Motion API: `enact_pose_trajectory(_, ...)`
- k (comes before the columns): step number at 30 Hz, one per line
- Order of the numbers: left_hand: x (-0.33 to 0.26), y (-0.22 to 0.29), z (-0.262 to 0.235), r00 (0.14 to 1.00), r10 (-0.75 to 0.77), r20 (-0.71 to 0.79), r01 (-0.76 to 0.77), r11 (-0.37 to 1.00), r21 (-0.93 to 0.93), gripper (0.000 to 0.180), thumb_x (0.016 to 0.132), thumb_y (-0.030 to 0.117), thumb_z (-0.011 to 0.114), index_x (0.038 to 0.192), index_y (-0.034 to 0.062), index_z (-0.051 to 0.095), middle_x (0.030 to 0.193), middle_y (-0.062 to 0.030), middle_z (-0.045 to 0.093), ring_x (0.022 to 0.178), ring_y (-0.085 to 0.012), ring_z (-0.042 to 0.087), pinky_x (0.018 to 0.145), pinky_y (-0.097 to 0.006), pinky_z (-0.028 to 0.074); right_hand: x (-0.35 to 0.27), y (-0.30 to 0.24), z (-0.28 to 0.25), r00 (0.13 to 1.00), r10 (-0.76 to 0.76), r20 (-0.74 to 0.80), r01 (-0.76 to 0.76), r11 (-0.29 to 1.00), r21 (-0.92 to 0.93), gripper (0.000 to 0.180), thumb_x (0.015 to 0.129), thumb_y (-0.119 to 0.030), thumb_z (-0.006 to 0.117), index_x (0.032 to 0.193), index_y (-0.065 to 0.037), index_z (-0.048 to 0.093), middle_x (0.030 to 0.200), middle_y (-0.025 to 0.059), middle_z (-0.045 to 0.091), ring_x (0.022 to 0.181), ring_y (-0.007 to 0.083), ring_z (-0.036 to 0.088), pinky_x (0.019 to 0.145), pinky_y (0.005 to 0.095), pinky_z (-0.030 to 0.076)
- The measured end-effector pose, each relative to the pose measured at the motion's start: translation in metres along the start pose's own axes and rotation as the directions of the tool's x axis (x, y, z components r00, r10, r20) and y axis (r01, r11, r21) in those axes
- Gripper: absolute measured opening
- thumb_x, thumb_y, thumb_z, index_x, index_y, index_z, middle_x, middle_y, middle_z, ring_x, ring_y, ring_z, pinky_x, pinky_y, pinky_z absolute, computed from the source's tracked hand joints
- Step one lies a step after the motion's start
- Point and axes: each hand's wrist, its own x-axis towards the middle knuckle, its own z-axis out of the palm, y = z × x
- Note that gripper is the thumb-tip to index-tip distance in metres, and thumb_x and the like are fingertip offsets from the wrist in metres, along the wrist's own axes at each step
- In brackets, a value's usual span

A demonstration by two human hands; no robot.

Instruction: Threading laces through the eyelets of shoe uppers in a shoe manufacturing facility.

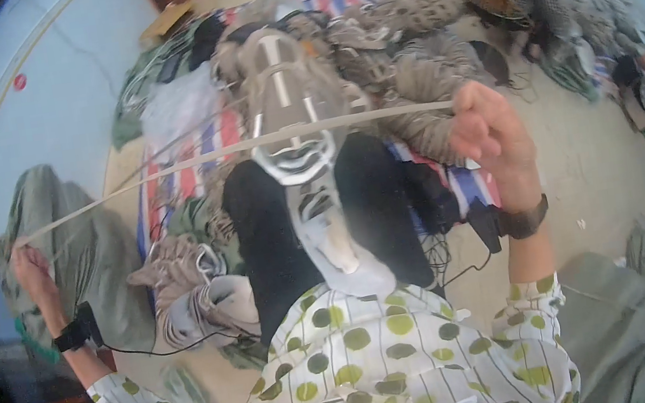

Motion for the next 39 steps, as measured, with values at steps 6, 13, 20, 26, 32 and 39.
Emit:
enact_pose_trajectory(6, -0.036, -0.107, -0.095, 0.995, -0.062, -0.078, 0.090, 0.896, 0.434, 0.023, 0.096, 0.019, 0.038, 0.087, 0.0112, 0.058, 0.059, 0.0057, 0.041, 0.045, -0.0026, 0.033, 0.040, -0.020, 0.024, 0.006, 0.036, -0.048, 0.997, 0.044, -0.062, -0.021, 0.941, 0.338, 0.041, 0.089, -0.006, 0.052, 0.127, 0.004, 0.041, 0.111, 0.0115, 0.056, 0.097, 0.0171, 0.056, 0.086, 0.0331, 0.049)
enact_pose_trajectory(13, -0.112, -0.227, -0.162, 0.965, 0.183, 0.190, -0.259, 0.523, 0.812, 0.025, 0.090, 0.017, 0.040, 0.088, 0.0005, 0.059, 0.076, -0.0133, 0.057, 0.070, -0.0235, 0.054, 0.066, -0.035, 0.043, 0.022, 0.042, -0.030, 0.913, -0.225, -0.340, 0.261, 0.963, 0.064, 0.041, 0.090, -0.004, 0.052, 0.129, 0.004, 0.041, 0.128, 0.0161, 0.051, 0.111, 0.0183, 0.055, 0.099, 0.0384, 0.042)
enact_pose_trajectory(20, -0.154, -0.230, -0.021, 0.785, -0.327, 0.527, -0.301, 0.542, 0.785, 0.027, 0.084, 0.018, 0.053, 0.102, -0.0025, 0.057, 0.100, -0.0205, 0.060, 0.093, -0.0318, 0.057, 0.083, -0.037, 0.044, 0.054, 0.056, -0.013, 0.939, -0.018, -0.343, -0.190, 0.804, -0.564, 0.024, 0.090, -0.014, 0.058, 0.105, 0.003, 0.063, 0.086, 0.0052, 0.064, 0.069, 0.0070, 0.058, 0.069, 0.0225, 0.049)
enact_pose_trajectory(26, -0.175, -0.059, 0.203, 0.733, 0.229, 0.641, -0.411, 0.899, 0.149, 0.035, 0.078, -0.001, 0.057, 0.113, 0.0018, 0.055, 0.109, -0.0164, 0.057, 0.105, -0.0299, 0.054, 0.094, -0.035, 0.040, 0.135, 0.075, 0.028, 0.976, 0.021, -0.219, -0.190, 0.585, -0.788, 0.020, 0.085, -0.011, 0.062, 0.100, 0.002, 0.066, 0.076, 0.0026, 0.063, 0.062, 0.0068, 0.057, 0.059, 0.0188, 0.047)
enact_pose_trajectory(32, -0.221, -0.013, 0.298, 0.516, 0.384, 0.766, -0.654, 0.754, 0.063, 0.053, 0.076, 0.012, 0.066, 0.125, 0.0111, 0.048, 0.125, -0.0198, 0.045, 0.116, -0.0362, 0.043, 0.096, -0.042, 0.037, 0.170, 0.075, 0.027, 0.995, 0.046, -0.087, -0.099, 0.426, -0.899, 0.016, 0.085, -0.012, 0.064, 0.093, 0.001, 0.068, 0.070, -0.0002, 0.060, 0.057, 0.0034, 0.050, 0.053, 0.0168, 0.041)
enact_pose_trajectory(39, -0.246, -0.017, 0.296, 0.455, 0.312, 0.834, -0.739, 0.654, 0.159, 0.069, 0.075, 0.016, 0.068, 0.137, 0.0152, 0.036, 0.137, -0.0211, 0.031, 0.126, -0.0377, 0.031, 0.098, -0.047, 0.031, 0.160, 0.070, 0.025, 0.937, 0.226, -0.266, -0.346, 0.501, -0.793, 0.018, 0.088, -0.017, 0.061, 0.094, 0.000, 0.066, 0.077, -0.0021, 0.060, 0.061, 0.0034, 0.049, 0.057, 0.0174, 0.042)
